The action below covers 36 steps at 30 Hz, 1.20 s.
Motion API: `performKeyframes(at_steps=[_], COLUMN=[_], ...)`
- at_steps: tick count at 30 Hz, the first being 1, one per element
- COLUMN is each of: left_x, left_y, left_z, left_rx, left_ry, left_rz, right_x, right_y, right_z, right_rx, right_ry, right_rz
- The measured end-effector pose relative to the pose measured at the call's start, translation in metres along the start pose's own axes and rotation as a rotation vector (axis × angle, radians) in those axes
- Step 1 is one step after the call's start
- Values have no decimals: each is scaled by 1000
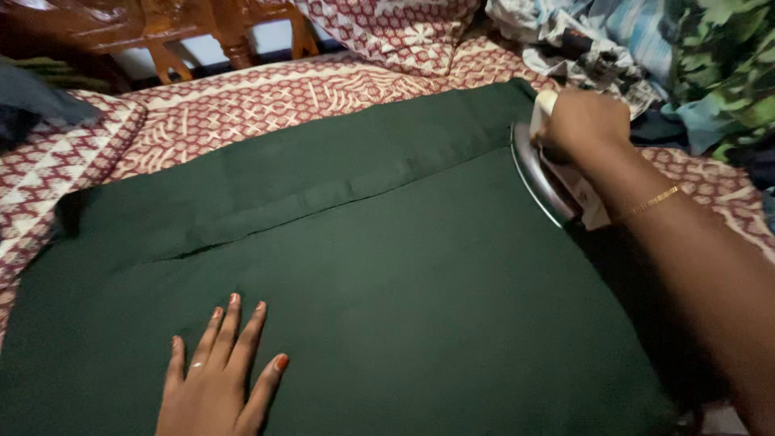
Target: The person irons a dark green garment laid flat on a bed. They use an electric iron in their right hand and hold the fabric with their left hand, moving the iron back and forth across the surface.
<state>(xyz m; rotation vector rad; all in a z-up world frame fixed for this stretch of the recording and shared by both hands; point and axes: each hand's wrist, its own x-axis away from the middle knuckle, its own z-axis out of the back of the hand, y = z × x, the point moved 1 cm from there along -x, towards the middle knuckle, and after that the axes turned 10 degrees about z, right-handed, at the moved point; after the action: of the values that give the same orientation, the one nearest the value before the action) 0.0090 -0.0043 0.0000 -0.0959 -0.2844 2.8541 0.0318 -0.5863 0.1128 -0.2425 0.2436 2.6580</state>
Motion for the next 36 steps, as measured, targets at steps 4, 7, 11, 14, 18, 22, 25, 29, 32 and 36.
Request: performKeyframes(at_steps=[4,7,11,14,18,22,25,29,32,36], left_x=[-9,-16,-16,-19,-13,-13,-2,7,13,20], left_y=[-5,-10,-10,-12,-2,1,5,7,10,-12], left_z=[-22,-36,-50,-50,-39,-16,5,31,45,46], left_rx=[32,3,55,28,186,67,223,303,246,378], left_ry=[135,95,227,146,379,-101,111,30,-70,9], left_rz=[-47,-28,-61,-45,-65,28,-17,9,59,-87], right_x=[-40,-68,-96,-111,-115,-86,-57,-5,38,102], right_y=[7,11,22,23,23,20,24,39,53,69], right_z=[-26,-38,-48,-52,-43,-29,-10,6,15,29], right_rx=[57,72,81,47,-200,-84,-45,-24,-14,-31], right_ry=[62,88,99,78,68,-140,-211,-273,-288,-185], right_rz=[20,5,-28,-69,-193,-125,-78,-44,-32,23])
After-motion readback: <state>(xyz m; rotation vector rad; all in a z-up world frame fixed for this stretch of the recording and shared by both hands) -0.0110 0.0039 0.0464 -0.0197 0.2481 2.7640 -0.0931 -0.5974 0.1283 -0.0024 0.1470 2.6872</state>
